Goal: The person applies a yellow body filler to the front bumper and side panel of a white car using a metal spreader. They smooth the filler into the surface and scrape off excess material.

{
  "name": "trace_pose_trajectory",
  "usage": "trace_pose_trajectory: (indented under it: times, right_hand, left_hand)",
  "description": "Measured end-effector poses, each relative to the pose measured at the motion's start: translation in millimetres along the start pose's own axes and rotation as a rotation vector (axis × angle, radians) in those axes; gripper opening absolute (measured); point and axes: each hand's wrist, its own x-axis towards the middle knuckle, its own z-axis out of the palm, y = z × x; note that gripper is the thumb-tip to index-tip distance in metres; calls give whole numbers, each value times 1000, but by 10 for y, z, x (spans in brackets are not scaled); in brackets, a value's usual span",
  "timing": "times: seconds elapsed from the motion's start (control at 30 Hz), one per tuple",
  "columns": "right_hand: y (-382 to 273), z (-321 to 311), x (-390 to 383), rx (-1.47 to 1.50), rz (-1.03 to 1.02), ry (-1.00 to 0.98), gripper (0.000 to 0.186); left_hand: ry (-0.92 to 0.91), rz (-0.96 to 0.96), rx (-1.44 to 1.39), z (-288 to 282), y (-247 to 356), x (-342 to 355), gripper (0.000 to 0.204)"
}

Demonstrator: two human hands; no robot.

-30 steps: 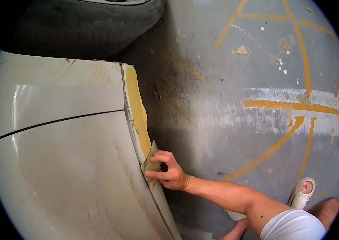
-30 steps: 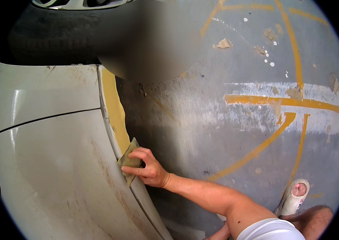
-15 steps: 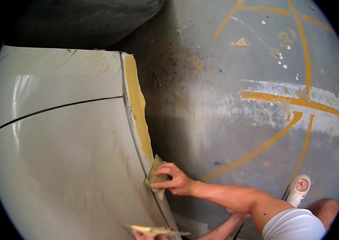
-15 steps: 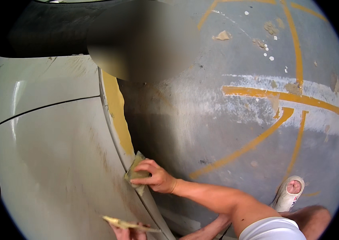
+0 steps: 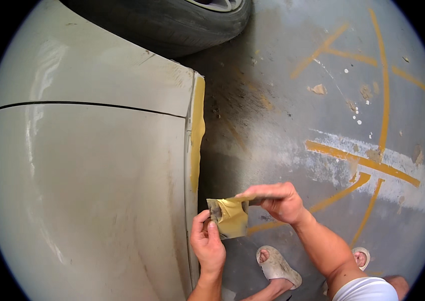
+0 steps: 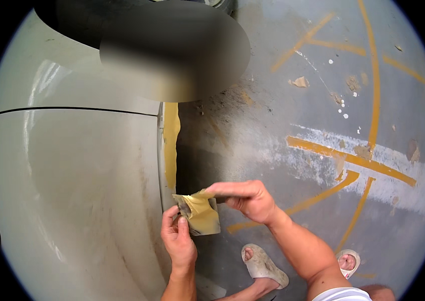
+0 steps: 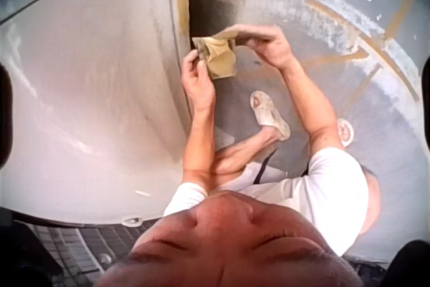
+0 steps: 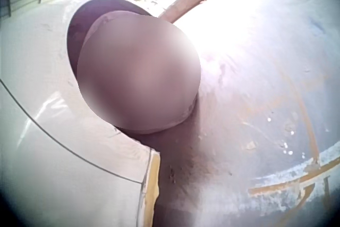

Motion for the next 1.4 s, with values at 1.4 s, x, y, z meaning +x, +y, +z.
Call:
trace_pose_trajectory:
  times: [1.4]
  right_hand:
    - [340, -352, 1895, -1518, -947, 486, 47]
  left_hand:
    - [-124, -142, -885, -162, 234, -307, 31]
